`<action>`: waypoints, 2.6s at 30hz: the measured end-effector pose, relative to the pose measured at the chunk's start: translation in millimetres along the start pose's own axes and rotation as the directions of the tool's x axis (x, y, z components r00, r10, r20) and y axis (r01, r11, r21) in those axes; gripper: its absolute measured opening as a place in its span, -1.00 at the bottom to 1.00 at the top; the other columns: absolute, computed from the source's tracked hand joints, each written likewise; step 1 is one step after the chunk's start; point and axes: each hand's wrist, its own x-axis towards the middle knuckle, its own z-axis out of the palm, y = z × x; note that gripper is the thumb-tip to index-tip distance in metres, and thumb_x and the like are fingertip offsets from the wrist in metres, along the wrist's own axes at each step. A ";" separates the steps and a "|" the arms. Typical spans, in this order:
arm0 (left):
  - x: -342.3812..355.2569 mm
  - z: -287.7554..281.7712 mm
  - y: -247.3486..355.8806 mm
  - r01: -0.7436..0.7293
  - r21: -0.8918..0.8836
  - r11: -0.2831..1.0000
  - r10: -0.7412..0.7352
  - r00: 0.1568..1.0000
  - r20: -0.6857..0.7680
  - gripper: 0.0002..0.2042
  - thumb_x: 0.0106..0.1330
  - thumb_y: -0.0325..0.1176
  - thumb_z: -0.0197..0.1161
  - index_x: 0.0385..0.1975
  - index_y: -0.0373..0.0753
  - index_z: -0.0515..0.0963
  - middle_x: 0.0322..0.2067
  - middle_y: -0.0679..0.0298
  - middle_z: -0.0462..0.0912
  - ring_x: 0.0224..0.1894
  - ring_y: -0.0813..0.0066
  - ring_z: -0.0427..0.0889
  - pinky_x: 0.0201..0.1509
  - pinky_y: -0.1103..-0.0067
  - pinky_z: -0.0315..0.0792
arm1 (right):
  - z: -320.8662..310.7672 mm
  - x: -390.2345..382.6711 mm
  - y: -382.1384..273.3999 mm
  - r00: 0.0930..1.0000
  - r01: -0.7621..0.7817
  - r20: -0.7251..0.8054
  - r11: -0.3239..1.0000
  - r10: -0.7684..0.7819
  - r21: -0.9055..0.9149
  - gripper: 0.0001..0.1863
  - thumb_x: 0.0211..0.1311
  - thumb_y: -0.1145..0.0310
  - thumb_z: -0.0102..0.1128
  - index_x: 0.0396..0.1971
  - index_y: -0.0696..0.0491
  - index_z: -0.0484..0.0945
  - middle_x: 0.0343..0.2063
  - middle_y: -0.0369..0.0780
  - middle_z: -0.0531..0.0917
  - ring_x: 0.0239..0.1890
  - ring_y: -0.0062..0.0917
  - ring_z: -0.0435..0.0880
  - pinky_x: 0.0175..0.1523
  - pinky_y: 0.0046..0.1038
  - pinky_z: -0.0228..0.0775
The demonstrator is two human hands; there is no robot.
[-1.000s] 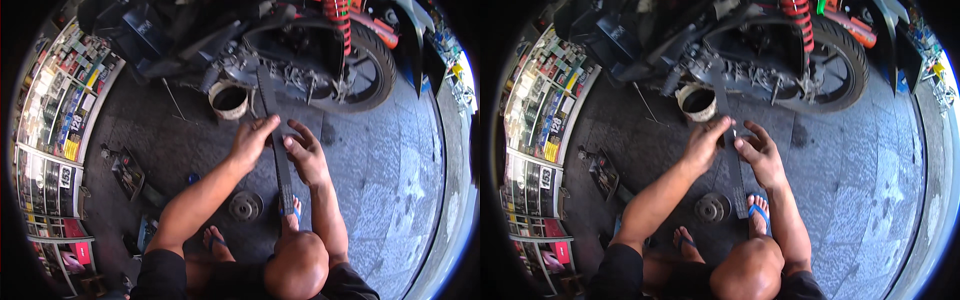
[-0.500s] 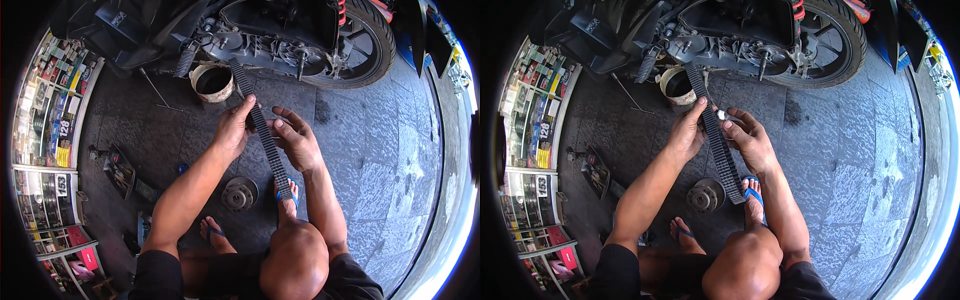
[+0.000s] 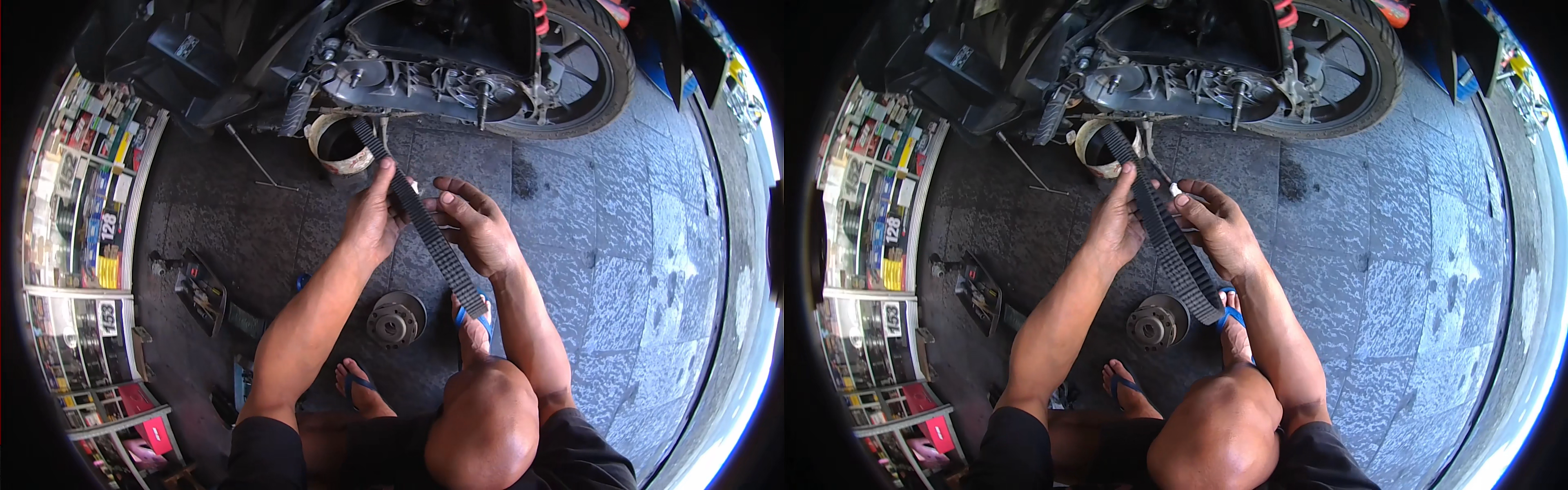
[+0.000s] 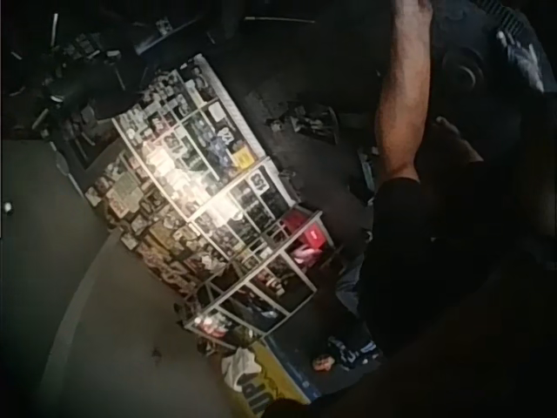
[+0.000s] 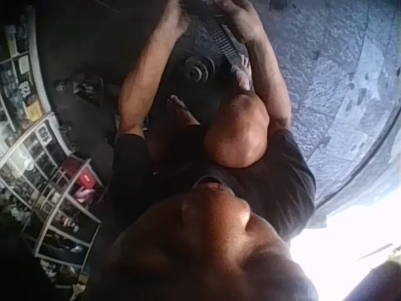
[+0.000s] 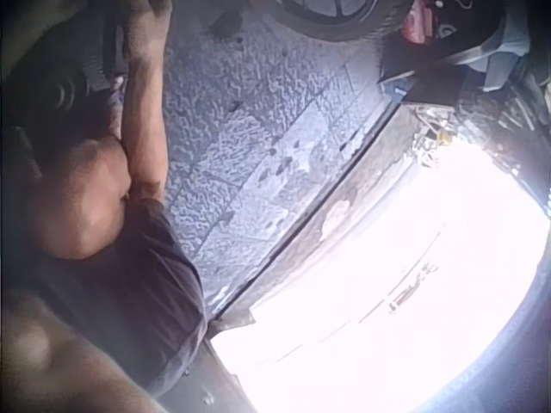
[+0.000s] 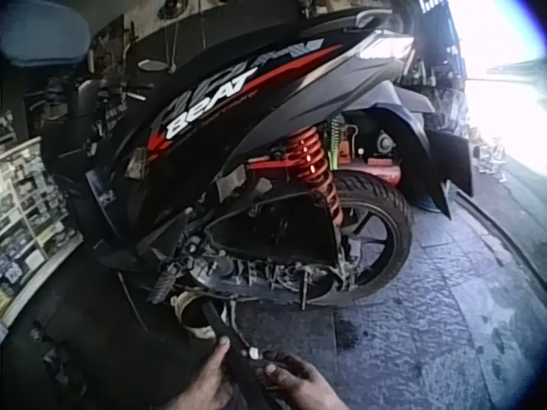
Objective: The person assembles a motorcycle variator by placing rollers into the housing, applies grease from a small container to the center by hand, and fits the assembly onto the engine crankshaft before inspecting the drive belt.
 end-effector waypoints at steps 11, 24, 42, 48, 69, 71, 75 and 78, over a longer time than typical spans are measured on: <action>6.1 1.9 -1.2 0.003 -0.099 0.995 -0.003 1.000 -0.005 -0.34 0.33 0.24 0.12 0.06 -0.32 0.40 -0.13 0.21 0.51 -0.08 0.42 0.55 0.09 0.42 0.51 | -10.1 0.0 1.2 1.000 -0.015 -0.016 0.980 0.019 0.196 -0.49 0.32 0.21 0.23 0.13 0.23 0.40 -0.16 -0.16 0.61 -0.17 -0.54 0.57 -0.13 -0.47 0.51; 9.8 2.3 -6.8 0.089 -0.191 0.977 -0.091 0.996 -0.001 -0.53 0.35 0.18 0.13 -0.05 -0.13 0.46 -0.25 0.35 0.56 -0.17 0.55 0.58 -0.01 0.56 0.49 | -19.1 -5.2 -2.4 1.000 -0.006 -0.011 0.982 0.009 0.189 -0.50 0.37 0.24 0.15 0.18 0.21 0.36 -0.16 -0.13 0.63 -0.20 -0.49 0.65 -0.19 -0.41 0.62; -6.4 6.8 -18.7 0.084 0.465 0.881 -0.159 0.979 0.124 -0.48 0.33 0.07 0.24 -0.07 -0.36 0.55 -0.25 0.13 0.67 -0.31 0.41 0.70 -0.26 0.47 0.64 | -21.3 -8.5 23.4 0.990 -0.139 -0.005 0.989 0.140 0.048 -0.62 0.11 0.21 0.48 -0.30 0.05 0.42 -0.39 -0.27 0.57 -0.34 -0.56 0.60 -0.24 -0.44 0.53; -5.1 -7.9 -6.3 -0.021 0.730 0.683 -0.195 0.958 0.211 -0.47 0.29 0.18 0.25 -0.32 -0.30 0.63 -0.46 0.30 0.64 -0.39 0.58 0.62 -0.33 0.64 0.50 | -14.1 -21.5 44.6 0.987 -0.163 0.041 0.972 0.158 0.171 -0.67 0.14 0.42 0.45 -0.51 -0.03 0.35 -0.45 -0.33 0.58 -0.35 -0.57 0.64 -0.21 -0.46 0.63; -81.2 -204.4 33.8 0.231 0.275 0.933 -0.138 0.937 -0.322 -0.42 0.45 0.19 -0.08 -0.11 -0.29 0.58 -0.38 0.26 0.63 -0.37 0.44 0.60 -0.18 0.48 0.51 | 34.3 194.0 29.8 0.834 0.444 -0.495 0.828 -0.242 0.343 -0.57 0.19 0.13 0.43 -0.29 0.08 0.37 -0.37 -0.27 0.51 -0.33 -0.56 0.54 -0.15 -0.50 0.49; -94.7 -231.1 9.7 0.244 0.228 0.943 -0.162 0.932 -0.325 -0.42 0.46 0.18 -0.10 -0.11 -0.29 0.58 -0.38 0.25 0.63 -0.37 0.43 0.60 -0.18 0.48 0.52 | 48.1 212.5 25.9 0.817 0.452 -0.534 0.816 -0.218 0.359 -0.58 0.16 0.12 0.45 -0.38 0.05 0.37 -0.44 -0.29 0.51 -0.36 -0.59 0.51 -0.16 -0.47 0.45; -112.5 -261.7 -30.1 0.303 0.093 0.948 -0.247 0.890 -0.382 -0.45 0.45 0.15 -0.03 -0.11 -0.31 0.56 -0.38 0.24 0.64 -0.36 0.43 0.62 -0.20 0.48 0.54 | 49.6 243.8 26.0 0.770 0.493 -0.601 0.797 -0.214 0.348 -0.55 0.11 0.08 0.49 -0.46 0.04 0.37 -0.53 -0.29 0.52 -0.49 -0.59 0.46 -0.33 -0.48 0.39; -119.1 -270.7 -44.6 0.319 0.051 0.947 -0.272 0.872 -0.408 -0.46 0.44 0.14 -0.01 -0.13 -0.31 0.57 -0.37 0.22 0.63 -0.35 0.41 0.62 -0.19 0.47 0.54 | 48.3 258.7 23.4 0.756 0.512 -0.605 0.802 -0.249 0.309 -0.52 0.09 0.05 0.50 -0.46 0.04 0.37 -0.56 -0.29 0.52 -0.59 -0.58 0.44 -0.47 -0.51 0.33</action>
